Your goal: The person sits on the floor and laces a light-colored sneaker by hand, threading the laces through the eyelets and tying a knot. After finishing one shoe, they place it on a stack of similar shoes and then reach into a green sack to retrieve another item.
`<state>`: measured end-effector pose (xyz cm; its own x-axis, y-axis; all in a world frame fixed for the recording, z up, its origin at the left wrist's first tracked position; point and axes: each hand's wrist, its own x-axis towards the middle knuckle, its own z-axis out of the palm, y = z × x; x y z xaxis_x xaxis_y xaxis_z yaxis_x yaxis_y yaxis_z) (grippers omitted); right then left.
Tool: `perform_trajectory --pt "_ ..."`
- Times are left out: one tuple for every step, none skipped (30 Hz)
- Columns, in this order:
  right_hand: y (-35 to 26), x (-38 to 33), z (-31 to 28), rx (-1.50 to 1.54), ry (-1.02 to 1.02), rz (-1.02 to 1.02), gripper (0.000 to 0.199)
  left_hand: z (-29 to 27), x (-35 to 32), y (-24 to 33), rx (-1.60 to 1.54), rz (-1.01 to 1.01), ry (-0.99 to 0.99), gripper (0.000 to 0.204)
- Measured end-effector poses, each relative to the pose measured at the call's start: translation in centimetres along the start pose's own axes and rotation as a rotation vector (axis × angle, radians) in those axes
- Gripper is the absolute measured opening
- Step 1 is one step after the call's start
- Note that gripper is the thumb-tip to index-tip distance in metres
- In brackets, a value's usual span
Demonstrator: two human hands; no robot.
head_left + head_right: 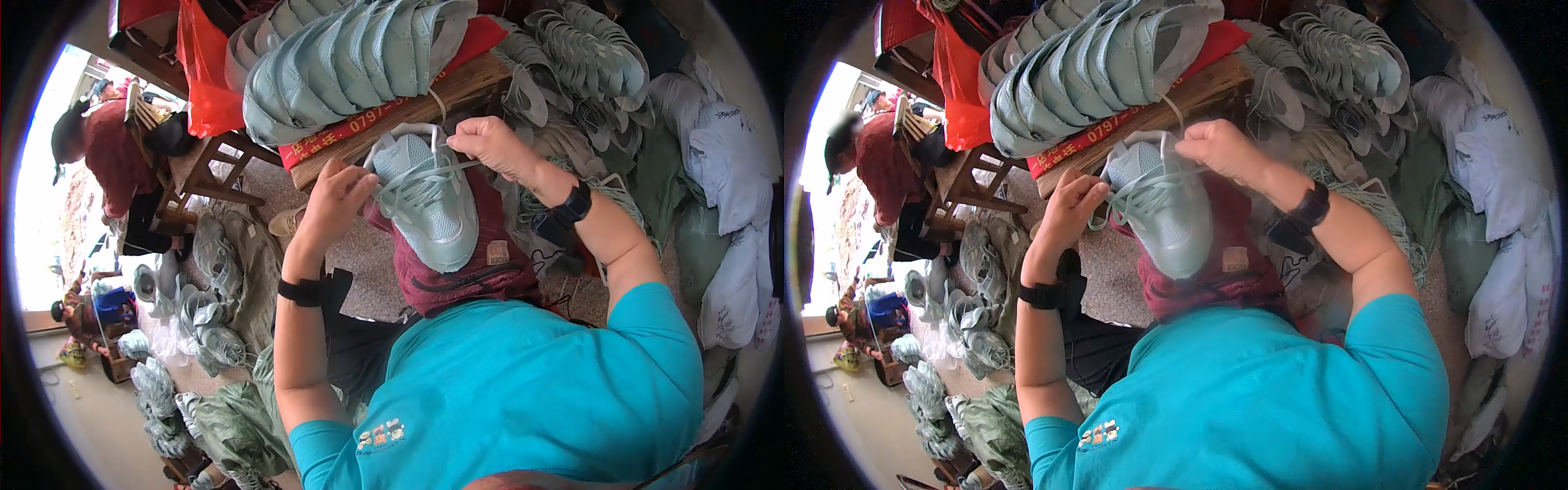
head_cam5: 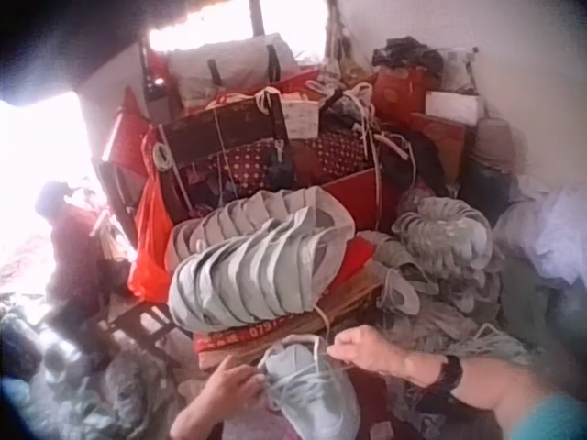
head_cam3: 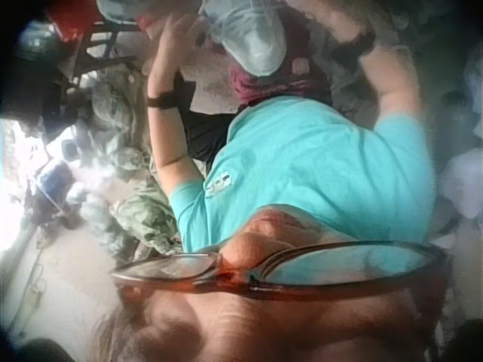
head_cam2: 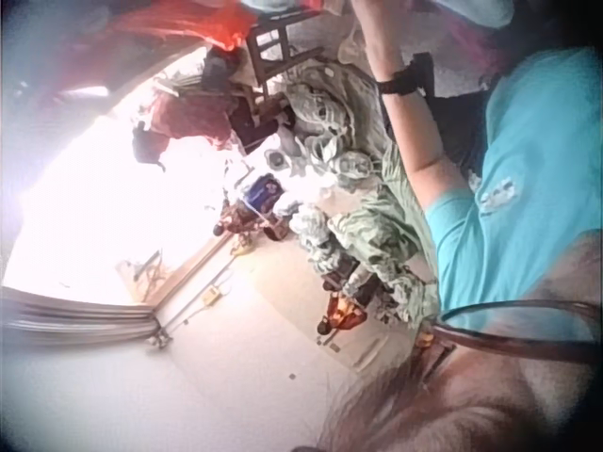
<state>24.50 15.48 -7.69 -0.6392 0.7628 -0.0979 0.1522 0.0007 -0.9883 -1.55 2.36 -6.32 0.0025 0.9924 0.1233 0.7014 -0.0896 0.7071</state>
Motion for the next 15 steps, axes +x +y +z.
perform_trajectory --pt "0.3 0.1 0.1 -0.112 0.045 -0.098 0.031 0.1 0.3 -0.2 0.015 0.017 -0.002 0.017" --pt "0.6 0.1 0.3 -0.224 0.089 -0.196 0.030 0.4 0.5 -0.4 -0.009 -0.037 0.015 0.017" --pt "0.6 0.2 0.5 -0.336 0.133 -0.293 0.031 1.0 0.7 -0.5 -0.031 -0.092 0.032 0.016" --pt "0.5 0.1 0.6 -0.383 0.153 -0.312 0.030 1.5 0.9 -0.4 -0.053 -0.147 0.049 0.016" --pt "-0.3 -0.1 0.9 -0.427 0.167 -0.330 0.030 2.0 0.9 0.0 -0.043 -0.153 0.121 0.016" --pt "-0.7 -0.3 1.1 -0.475 0.189 -0.346 0.029 2.9 1.1 0.6 -0.034 -0.153 0.189 0.016" --pt "-0.5 -0.2 1.1 -0.459 0.184 -0.335 0.030 3.6 1.3 1.3 -0.024 -0.153 0.257 0.016" --pt "-0.1 -0.1 1.1 -0.444 0.184 -0.323 0.030 4.0 1.8 2.3 0.008 -0.047 0.311 0.016" --pt "0.3 0.1 1.0 -0.432 0.183 -0.311 0.031 4.2 2.4 3.6 0.038 0.060 0.366 0.016" --pt "0.5 0.2 0.9 -0.331 0.135 -0.276 0.031 4.5 3.0 4.5 0.066 0.167 0.420 0.015" --pt "0.7 0.4 0.9 -0.230 0.082 -0.244 0.031 4.6 3.6 4.9 0.154 0.171 0.427 0.016" --pt "0.8 0.5 1.0 -0.128 0.030 -0.212 0.031 4.9 3.9 5.0 0.194 0.141 0.377 0.017" --pt "1.0 0.4 1.0 -0.077 0.012 -0.183 0.031 5.3 4.1 5.0 0.234 0.111 0.326 0.018" --pt "1.1 0.5 1.2 -0.024 -0.004 -0.157 0.030 5.5 4.4 4.9 0.277 0.084 0.275 0.020" --pt "1.2 0.5 1.3 0.030 -0.020 -0.132 0.030 5.7 4.7 4.9 0.245 0.046 0.203 0.021"
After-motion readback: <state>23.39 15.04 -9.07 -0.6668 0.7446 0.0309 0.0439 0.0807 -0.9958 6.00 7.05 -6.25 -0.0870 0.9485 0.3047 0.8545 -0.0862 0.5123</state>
